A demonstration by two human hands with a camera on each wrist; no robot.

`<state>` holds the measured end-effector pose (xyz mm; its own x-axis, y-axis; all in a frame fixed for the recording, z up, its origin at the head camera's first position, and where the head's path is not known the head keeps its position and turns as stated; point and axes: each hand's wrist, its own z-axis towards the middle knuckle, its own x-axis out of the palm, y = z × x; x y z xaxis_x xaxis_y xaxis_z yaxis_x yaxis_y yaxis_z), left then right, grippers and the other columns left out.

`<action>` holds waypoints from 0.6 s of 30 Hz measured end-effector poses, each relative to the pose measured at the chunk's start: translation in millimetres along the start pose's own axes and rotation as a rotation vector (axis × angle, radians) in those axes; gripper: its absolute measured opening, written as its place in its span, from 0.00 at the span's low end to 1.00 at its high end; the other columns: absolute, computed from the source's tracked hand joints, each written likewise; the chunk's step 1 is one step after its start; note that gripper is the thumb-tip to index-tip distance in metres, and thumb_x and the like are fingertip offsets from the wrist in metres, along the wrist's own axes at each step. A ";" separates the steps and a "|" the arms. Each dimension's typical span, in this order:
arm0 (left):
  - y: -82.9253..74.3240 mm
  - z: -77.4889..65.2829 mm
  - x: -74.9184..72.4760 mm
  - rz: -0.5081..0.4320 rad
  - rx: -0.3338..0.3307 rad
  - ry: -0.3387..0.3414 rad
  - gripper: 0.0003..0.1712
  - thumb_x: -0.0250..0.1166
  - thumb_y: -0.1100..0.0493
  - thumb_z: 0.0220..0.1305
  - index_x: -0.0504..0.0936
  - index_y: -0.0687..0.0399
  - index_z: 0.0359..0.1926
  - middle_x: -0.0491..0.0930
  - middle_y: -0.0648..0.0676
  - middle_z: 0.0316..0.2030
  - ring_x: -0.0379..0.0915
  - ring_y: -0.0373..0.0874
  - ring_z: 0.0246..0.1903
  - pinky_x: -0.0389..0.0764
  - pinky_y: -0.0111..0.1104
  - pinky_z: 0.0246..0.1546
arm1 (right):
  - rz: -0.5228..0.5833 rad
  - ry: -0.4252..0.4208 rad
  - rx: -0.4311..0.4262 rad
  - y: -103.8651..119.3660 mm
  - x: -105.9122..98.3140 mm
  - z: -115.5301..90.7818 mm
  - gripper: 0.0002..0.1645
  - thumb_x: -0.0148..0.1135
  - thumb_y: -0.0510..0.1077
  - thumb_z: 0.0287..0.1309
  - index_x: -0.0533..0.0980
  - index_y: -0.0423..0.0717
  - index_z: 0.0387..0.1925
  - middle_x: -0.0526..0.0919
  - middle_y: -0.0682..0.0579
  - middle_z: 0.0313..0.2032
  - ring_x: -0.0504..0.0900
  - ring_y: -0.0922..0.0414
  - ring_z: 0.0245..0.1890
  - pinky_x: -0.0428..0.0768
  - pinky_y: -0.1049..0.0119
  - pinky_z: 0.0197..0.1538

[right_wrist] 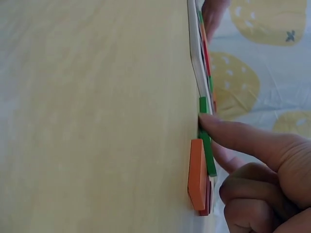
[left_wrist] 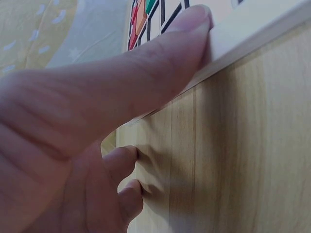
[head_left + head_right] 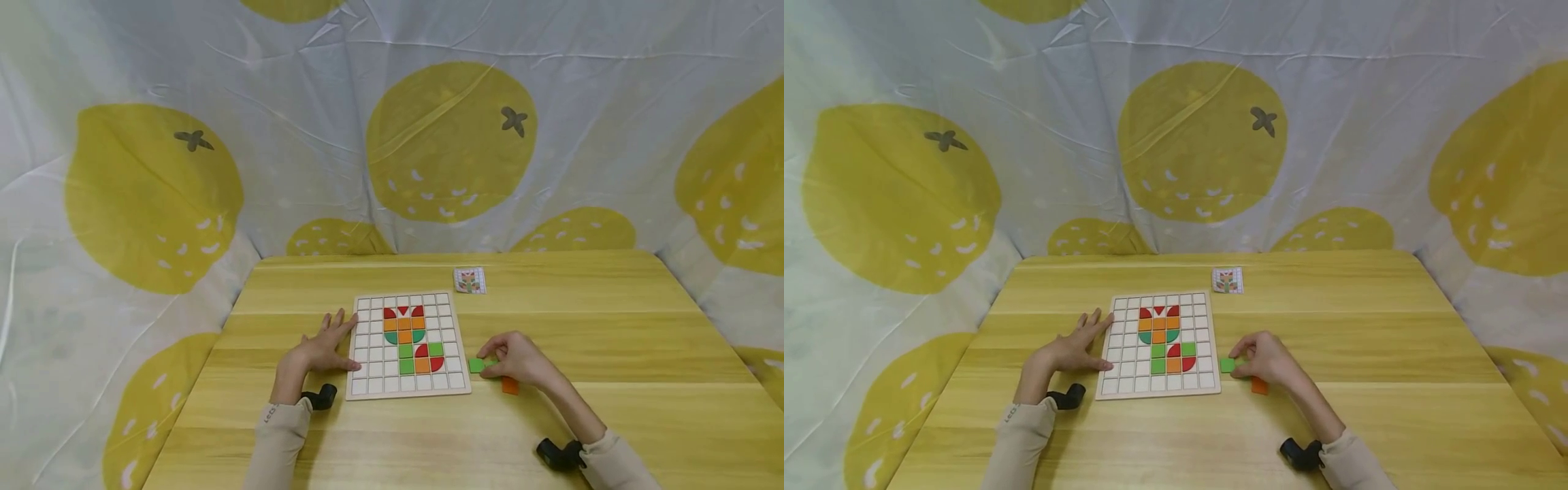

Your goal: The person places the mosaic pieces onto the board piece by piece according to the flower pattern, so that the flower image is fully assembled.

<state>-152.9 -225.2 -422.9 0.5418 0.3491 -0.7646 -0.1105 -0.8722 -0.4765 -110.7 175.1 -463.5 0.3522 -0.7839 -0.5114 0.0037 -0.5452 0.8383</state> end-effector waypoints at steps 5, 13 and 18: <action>-1.1 0.3 -0.4 0.004 0.004 0.001 0.59 0.74 0.46 0.63 0.48 0.49 0.84 0.32 0.65 0.83 0.23 0.68 0.82 0.34 0.81 0.67 | -0.033 -0.029 -0.013 1.0 -2.1 0.5 0.14 0.81 0.39 0.49 0.86 0.40 0.38 0.62 0.58 0.16 0.58 0.63 0.18 0.59 0.73 0.24; 0.4 0.0 0.2 -0.002 0.003 -0.001 0.59 0.74 0.46 0.63 0.47 0.48 0.84 0.31 0.64 0.83 0.22 0.67 0.82 0.33 0.81 0.67 | -0.001 -0.019 -0.119 19.4 15.0 6.9 0.13 0.82 0.42 0.49 0.88 0.43 0.37 0.57 0.60 0.15 0.54 0.64 0.18 0.59 0.72 0.24; 1.4 0.7 0.2 -0.006 0.010 -0.002 0.59 0.75 0.46 0.62 0.48 0.48 0.84 0.31 0.64 0.83 0.22 0.67 0.82 0.33 0.81 0.67 | 0.001 0.029 -0.152 35.4 38.6 16.0 0.13 0.83 0.42 0.47 0.89 0.43 0.36 0.58 0.59 0.15 0.55 0.64 0.18 0.54 0.73 0.24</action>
<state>-153.5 -226.1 -424.0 0.5408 0.3554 -0.7624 -0.1155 -0.8664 -0.4858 -111.9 120.7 -456.5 0.3793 -0.7741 -0.5068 0.1446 -0.4914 0.8588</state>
